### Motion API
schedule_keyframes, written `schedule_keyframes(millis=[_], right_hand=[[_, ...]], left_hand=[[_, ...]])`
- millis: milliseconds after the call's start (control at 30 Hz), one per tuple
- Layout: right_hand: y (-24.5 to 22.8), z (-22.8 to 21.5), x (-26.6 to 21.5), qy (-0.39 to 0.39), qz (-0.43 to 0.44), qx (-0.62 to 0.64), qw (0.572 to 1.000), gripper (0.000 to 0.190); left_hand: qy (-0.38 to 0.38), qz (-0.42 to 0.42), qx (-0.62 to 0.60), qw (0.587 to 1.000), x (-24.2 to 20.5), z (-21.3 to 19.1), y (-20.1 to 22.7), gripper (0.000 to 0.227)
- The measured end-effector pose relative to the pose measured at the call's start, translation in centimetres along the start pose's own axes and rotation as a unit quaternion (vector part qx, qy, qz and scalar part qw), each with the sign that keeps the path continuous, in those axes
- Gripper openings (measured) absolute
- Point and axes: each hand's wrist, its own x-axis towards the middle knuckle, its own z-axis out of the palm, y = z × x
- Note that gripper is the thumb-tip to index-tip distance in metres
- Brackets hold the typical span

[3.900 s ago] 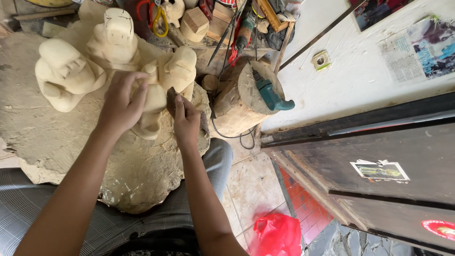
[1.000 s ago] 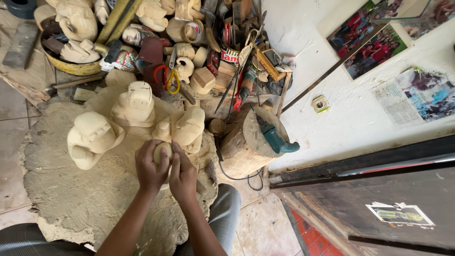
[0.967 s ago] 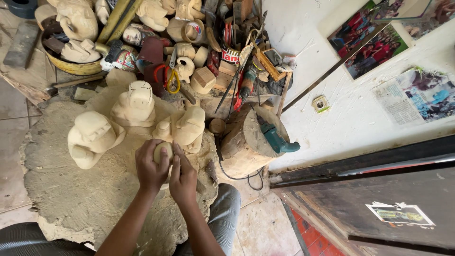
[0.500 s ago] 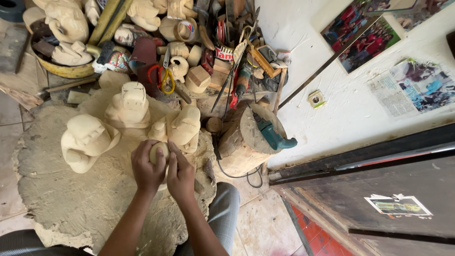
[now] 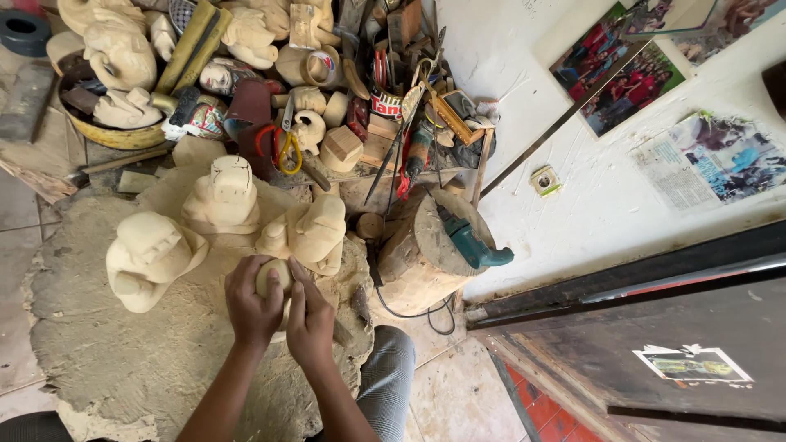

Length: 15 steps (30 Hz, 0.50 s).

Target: Sanding a wooden sculpture to smooth its surface and details

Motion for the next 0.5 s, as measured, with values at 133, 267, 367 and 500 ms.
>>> schedule_keyframes(millis=[133, 267, 367, 500], right_hand=[[0.9, 0.2, 0.2, 0.003, 0.008, 0.009, 1.0, 0.043], [1.9, 0.4, 1.9, -0.013, 0.047, -0.035, 0.998, 0.042], [1.4, 0.4, 1.4, -0.011, 0.029, -0.029, 0.999, 0.042], [0.2, -0.1, -0.6, -0.001, 0.011, 0.009, 1.0, 0.045]], left_hand=[[0.002, -0.002, -0.001, 1.0, 0.0, 0.1, -0.2, 0.027], [-0.005, -0.011, 0.007, 1.0, 0.2, 0.1, 0.1, 0.023], [-0.004, -0.006, 0.003, 1.0, 0.1, 0.2, -0.2, 0.026], [0.005, -0.003, 0.018, 1.0, 0.0, 0.6, -0.6, 0.025]])
